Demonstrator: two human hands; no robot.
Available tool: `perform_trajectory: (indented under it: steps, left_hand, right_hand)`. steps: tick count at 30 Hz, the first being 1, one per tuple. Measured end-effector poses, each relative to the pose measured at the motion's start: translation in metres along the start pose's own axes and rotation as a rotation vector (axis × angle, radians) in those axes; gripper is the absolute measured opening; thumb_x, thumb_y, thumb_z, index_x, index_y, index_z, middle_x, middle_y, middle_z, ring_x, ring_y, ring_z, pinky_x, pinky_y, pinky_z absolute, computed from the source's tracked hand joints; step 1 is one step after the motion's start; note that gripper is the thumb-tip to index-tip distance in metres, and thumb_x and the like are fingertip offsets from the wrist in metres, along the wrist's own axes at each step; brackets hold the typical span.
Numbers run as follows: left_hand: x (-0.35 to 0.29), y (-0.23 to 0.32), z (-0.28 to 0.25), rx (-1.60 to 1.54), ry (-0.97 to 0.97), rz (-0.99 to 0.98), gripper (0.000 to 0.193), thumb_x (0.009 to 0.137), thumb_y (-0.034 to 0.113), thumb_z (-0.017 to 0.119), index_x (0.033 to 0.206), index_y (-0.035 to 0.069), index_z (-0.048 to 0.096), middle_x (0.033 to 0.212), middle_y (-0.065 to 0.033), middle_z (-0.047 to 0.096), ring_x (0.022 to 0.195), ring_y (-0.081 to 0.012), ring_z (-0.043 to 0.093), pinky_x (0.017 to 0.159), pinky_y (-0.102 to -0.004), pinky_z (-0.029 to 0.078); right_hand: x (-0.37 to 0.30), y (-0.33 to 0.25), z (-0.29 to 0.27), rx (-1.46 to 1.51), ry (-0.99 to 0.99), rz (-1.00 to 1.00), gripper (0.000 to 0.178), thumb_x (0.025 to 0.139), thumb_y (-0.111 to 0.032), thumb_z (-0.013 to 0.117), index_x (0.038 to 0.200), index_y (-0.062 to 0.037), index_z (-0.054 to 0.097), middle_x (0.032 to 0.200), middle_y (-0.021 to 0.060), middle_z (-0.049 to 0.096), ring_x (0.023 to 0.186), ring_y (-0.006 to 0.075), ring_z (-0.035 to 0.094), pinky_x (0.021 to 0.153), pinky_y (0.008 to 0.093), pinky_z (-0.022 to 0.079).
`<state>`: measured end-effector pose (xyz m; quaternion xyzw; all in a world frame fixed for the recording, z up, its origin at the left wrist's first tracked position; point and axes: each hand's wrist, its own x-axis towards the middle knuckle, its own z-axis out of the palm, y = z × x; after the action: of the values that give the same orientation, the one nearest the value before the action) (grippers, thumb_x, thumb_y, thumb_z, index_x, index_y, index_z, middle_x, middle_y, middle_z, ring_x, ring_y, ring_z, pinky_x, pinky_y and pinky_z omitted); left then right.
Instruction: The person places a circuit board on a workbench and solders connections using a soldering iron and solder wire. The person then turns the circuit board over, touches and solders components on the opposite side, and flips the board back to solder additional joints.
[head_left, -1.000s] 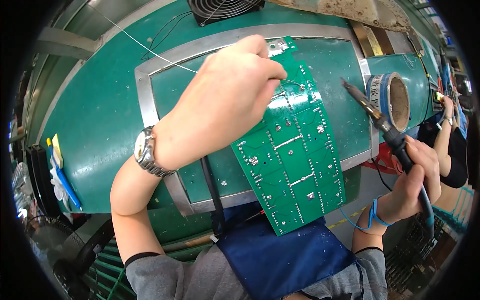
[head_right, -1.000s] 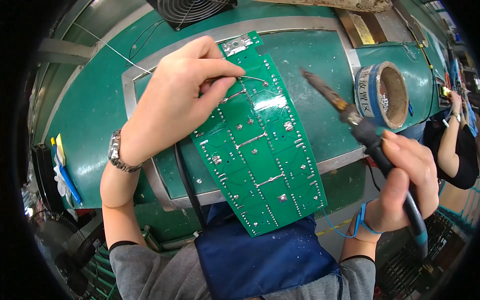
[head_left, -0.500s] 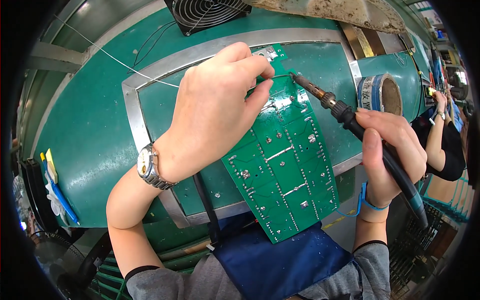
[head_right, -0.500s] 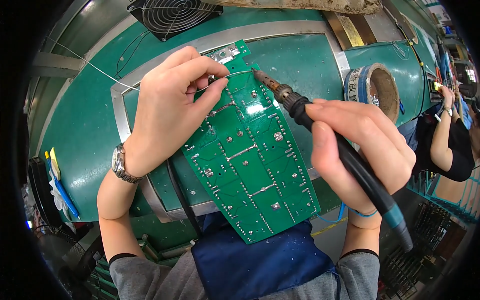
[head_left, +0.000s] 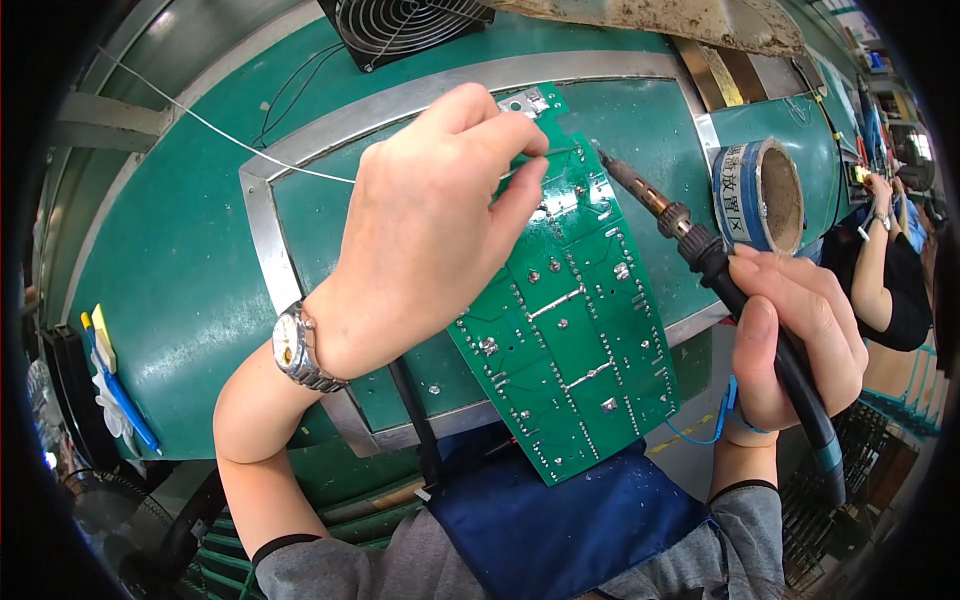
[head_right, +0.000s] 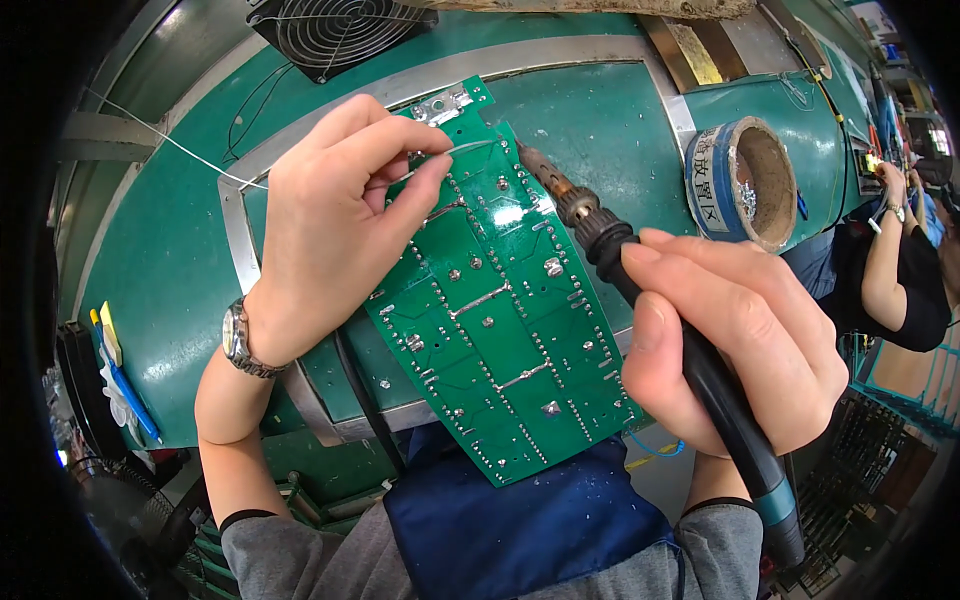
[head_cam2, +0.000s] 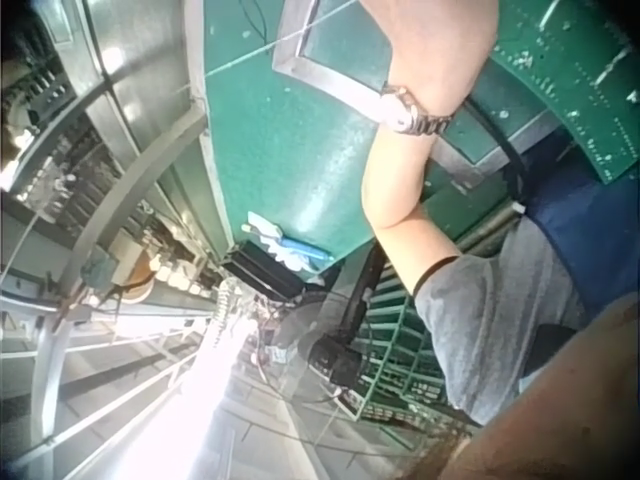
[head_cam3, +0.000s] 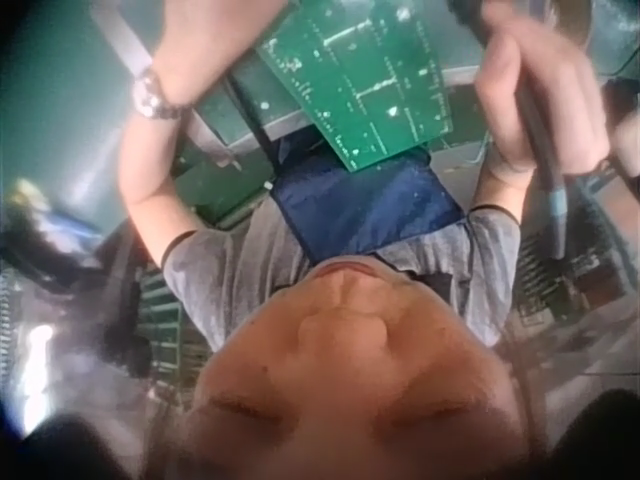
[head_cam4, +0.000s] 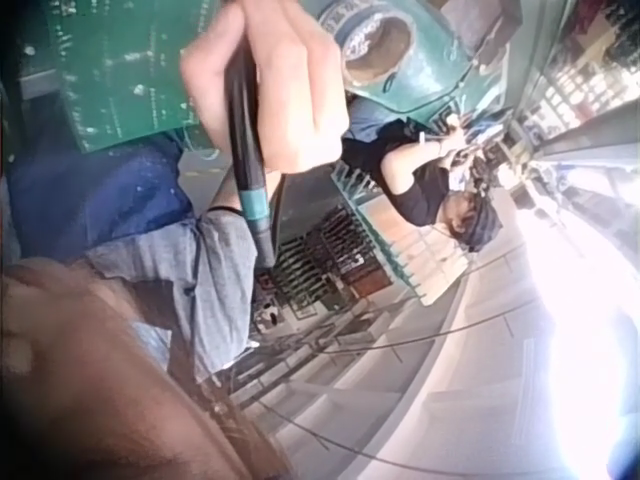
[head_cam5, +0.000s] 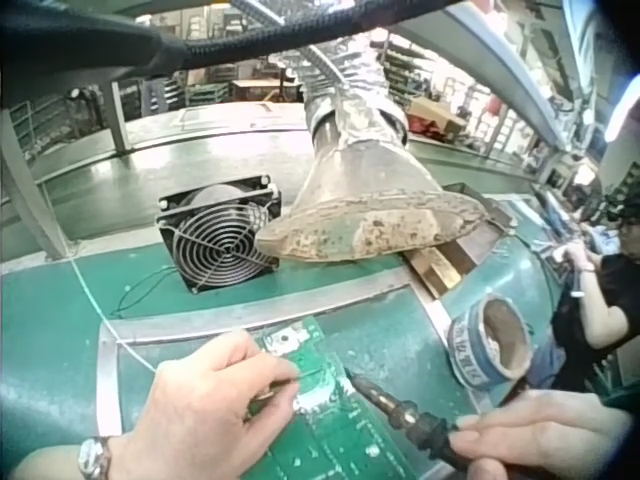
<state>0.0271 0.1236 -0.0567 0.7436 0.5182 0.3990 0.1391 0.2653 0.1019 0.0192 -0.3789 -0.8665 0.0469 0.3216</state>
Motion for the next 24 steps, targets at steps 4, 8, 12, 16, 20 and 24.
perform_trajectory:
  steps: [4, 8, 12, 16, 20, 24]
  left_hand:
    - [-0.006, 0.002, 0.002, 0.014, -0.064, -0.015, 0.011, 0.079, 0.003, 0.072, 0.089, 0.006, 0.070, 0.074, -0.0022, 0.053, 0.054, -0.0105, 0.047, 0.050, -0.0248, 0.040]
    - [-0.005, 0.006, 0.005, -0.001, -0.079, 0.012, 0.012, 0.079, 0.004, 0.073, 0.090, 0.007, 0.071, 0.073, -0.0021, 0.053, 0.055, -0.0110, 0.047, 0.051, -0.0252, 0.041]
    - [-0.008, 0.005, 0.006, -0.034, -0.094, 0.026, 0.014, 0.079, 0.004, 0.073, 0.093, 0.007, 0.072, 0.074, -0.0018, 0.052, 0.055, -0.0108, 0.047, 0.051, -0.0253, 0.041]
    - [-0.007, 0.006, 0.004, -0.062, -0.078, 0.031, 0.016, 0.079, 0.002, 0.073, 0.094, 0.006, 0.072, 0.076, -0.0015, 0.053, 0.056, -0.0102, 0.047, 0.052, -0.0251, 0.041]
    - [-0.006, 0.009, 0.000, -0.022, -0.063, 0.019, 0.015, 0.079, 0.002, 0.073, 0.093, 0.006, 0.071, 0.077, -0.0017, 0.053, 0.057, -0.0104, 0.049, 0.052, -0.0245, 0.042]
    - [-0.007, 0.015, -0.001, -0.005, -0.112, 0.029, 0.015, 0.078, 0.002, 0.073, 0.092, 0.007, 0.071, 0.077, -0.0020, 0.054, 0.058, -0.0108, 0.051, 0.053, -0.0247, 0.043]
  right_hand:
    - [-0.004, 0.000, 0.001, 0.039, -0.024, 0.037, 0.014, 0.074, 0.001, 0.069, 0.088, 0.0038, 0.070, 0.082, 0.0168, 0.071, 0.074, 0.0271, 0.072, 0.066, 0.0317, 0.058]
    - [-0.003, 0.001, 0.001, 0.038, -0.053, 0.012, 0.015, 0.073, 0.000, 0.071, 0.088, 0.0025, 0.071, 0.082, 0.0156, 0.071, 0.074, 0.0264, 0.072, 0.064, 0.0309, 0.058]
    - [-0.002, -0.003, 0.002, -0.009, -0.086, -0.014, 0.016, 0.073, -0.001, 0.072, 0.089, 0.0018, 0.072, 0.082, 0.0146, 0.071, 0.074, 0.0250, 0.072, 0.061, 0.0301, 0.057]
    - [-0.001, -0.004, -0.002, -0.003, -0.081, -0.033, 0.016, 0.074, -0.003, 0.074, 0.089, 0.0013, 0.072, 0.083, 0.0145, 0.071, 0.073, 0.0240, 0.072, 0.058, 0.0294, 0.056]
    - [-0.015, -0.006, -0.010, 0.008, 0.008, 0.037, 0.015, 0.077, -0.007, 0.073, 0.089, 0.0019, 0.072, 0.081, 0.0161, 0.071, 0.071, 0.0250, 0.072, 0.057, 0.0292, 0.056]
    - [-0.021, -0.005, -0.015, 0.019, -0.017, 0.028, 0.015, 0.078, -0.008, 0.072, 0.088, 0.0039, 0.071, 0.080, 0.0165, 0.071, 0.070, 0.0253, 0.071, 0.057, 0.0298, 0.056]
